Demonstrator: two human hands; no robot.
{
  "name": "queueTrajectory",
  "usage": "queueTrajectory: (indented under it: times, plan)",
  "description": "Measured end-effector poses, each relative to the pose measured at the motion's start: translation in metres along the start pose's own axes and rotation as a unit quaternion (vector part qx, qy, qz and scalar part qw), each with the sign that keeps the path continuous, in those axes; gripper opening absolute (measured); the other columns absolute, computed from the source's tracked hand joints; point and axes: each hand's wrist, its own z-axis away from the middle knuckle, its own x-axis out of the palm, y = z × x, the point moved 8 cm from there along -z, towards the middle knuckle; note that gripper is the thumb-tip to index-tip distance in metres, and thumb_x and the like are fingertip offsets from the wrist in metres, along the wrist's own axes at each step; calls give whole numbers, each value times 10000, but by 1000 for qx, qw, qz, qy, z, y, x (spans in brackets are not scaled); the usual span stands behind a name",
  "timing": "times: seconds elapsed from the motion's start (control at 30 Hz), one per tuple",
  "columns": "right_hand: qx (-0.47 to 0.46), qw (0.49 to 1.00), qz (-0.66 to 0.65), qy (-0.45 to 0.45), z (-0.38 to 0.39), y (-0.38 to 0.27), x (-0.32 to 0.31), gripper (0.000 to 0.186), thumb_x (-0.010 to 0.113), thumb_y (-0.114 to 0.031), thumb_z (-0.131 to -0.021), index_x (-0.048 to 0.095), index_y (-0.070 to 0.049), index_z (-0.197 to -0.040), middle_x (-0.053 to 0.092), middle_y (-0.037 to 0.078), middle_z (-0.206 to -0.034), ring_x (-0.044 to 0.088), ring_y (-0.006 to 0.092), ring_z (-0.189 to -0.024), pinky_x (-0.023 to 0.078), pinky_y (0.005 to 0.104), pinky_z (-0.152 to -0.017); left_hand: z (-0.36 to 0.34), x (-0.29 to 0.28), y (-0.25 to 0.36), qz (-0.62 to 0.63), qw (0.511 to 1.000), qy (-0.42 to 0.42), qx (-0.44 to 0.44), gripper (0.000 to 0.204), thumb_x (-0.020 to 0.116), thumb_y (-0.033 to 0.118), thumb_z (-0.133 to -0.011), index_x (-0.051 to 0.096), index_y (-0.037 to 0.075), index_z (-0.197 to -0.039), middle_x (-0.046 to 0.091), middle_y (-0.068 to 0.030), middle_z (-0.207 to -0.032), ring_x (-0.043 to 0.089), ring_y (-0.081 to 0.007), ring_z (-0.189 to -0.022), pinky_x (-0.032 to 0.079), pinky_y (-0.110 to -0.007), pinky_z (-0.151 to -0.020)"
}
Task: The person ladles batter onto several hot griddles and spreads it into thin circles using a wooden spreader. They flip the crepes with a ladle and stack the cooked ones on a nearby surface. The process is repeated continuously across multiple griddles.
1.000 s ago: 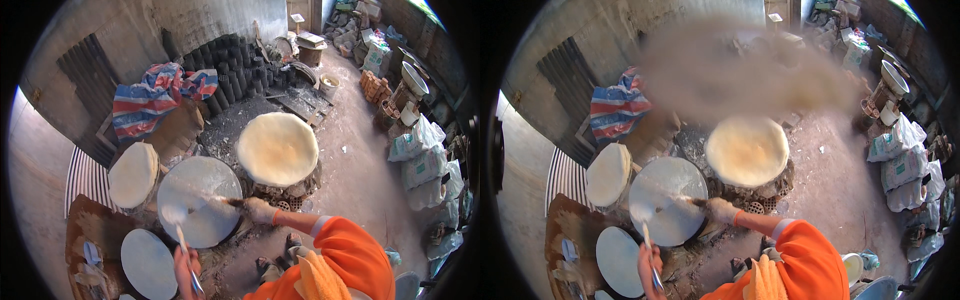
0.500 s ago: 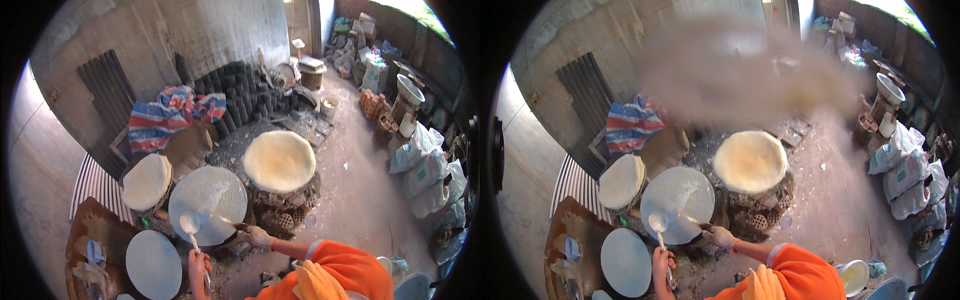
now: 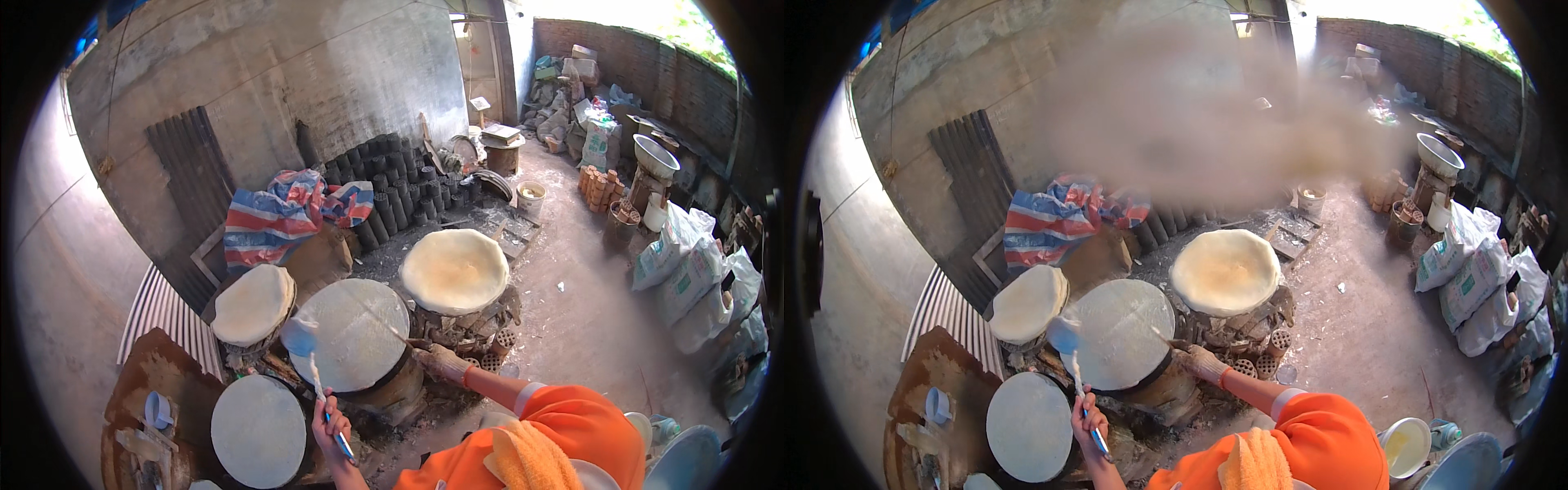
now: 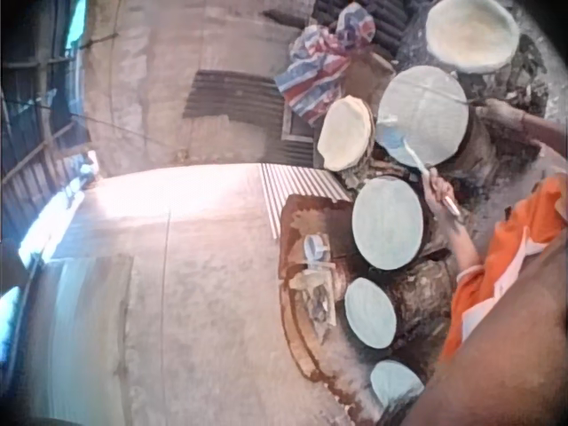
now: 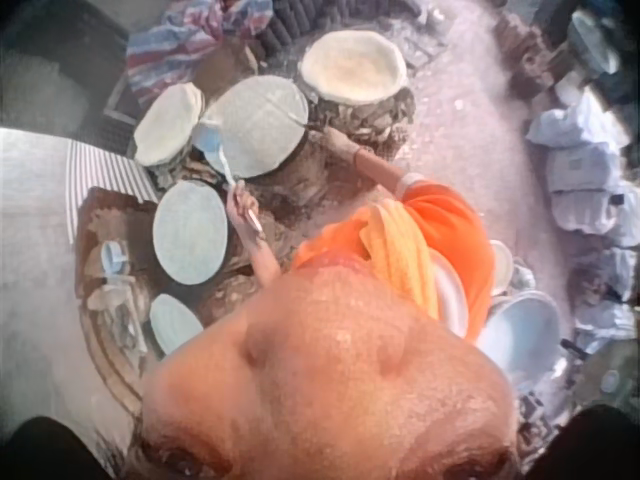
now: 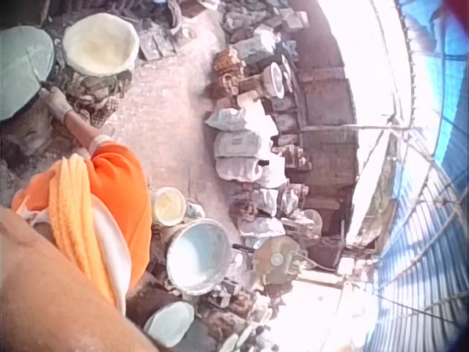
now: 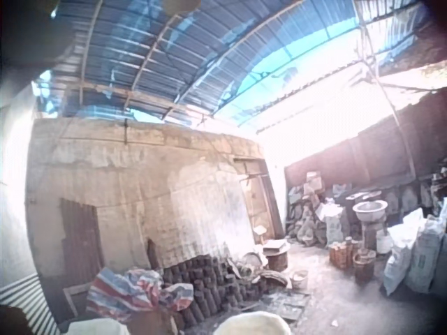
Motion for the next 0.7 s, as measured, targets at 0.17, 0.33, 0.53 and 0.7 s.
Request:
queueTrajectory:
  times: [0.17, 0.33, 0.53, 0.7]
  plan:
    - [-55, 903, 406, -128, -6, 70, 28, 394, 473, -275, -862, 435, -249, -1253, 604, 143, -963, 597, 273, -883, 466, 376, -739, -36, 27, -16, -10, 999, 36, -40, 338, 304, 170, -958, 373, -100, -1150, 390, -44, -719, 291, -39, -360, 258, -193, -315]
    - [-98, 938, 329, -42, -18, 43, 5, 434, 491, -285, -853, 399, -303, -1277, 595, 176, -911, 614, 263, -782, 496, 352, -636, -9, 62, -26, -48, 993, -37, 97, 363, 266, 170, -963, 288, -80, -1226, 352, -52, -692, 286, -61, -331, 265, -218, -297]
    - [-102, 955, 180, -214, -28, 43, 5, 417, 478, -214, -883, 392, -198, -1290, 570, 102, -1003, 599, 194, -887, 500, 330, -732, 58, 28, -61, -169, 945, 263, 91, 256, 385, 158, -927, 448, 27, -1138, 425, -13, -663, 271, -55, -362, 251, -185, -315]
    - [-115, 947, 245, -170, -20, 69, 14, 368, 478, -320, -869, 489, -176, -1208, 581, 122, -1097, 608, 236, -911, 485, 374, -728, 145, 18, -92, -223, 924, 299, 85, 206, 380, 250, -926, 470, 104, -811, 308, 36, -476, 224, -56, -338, 210, -191, -306]
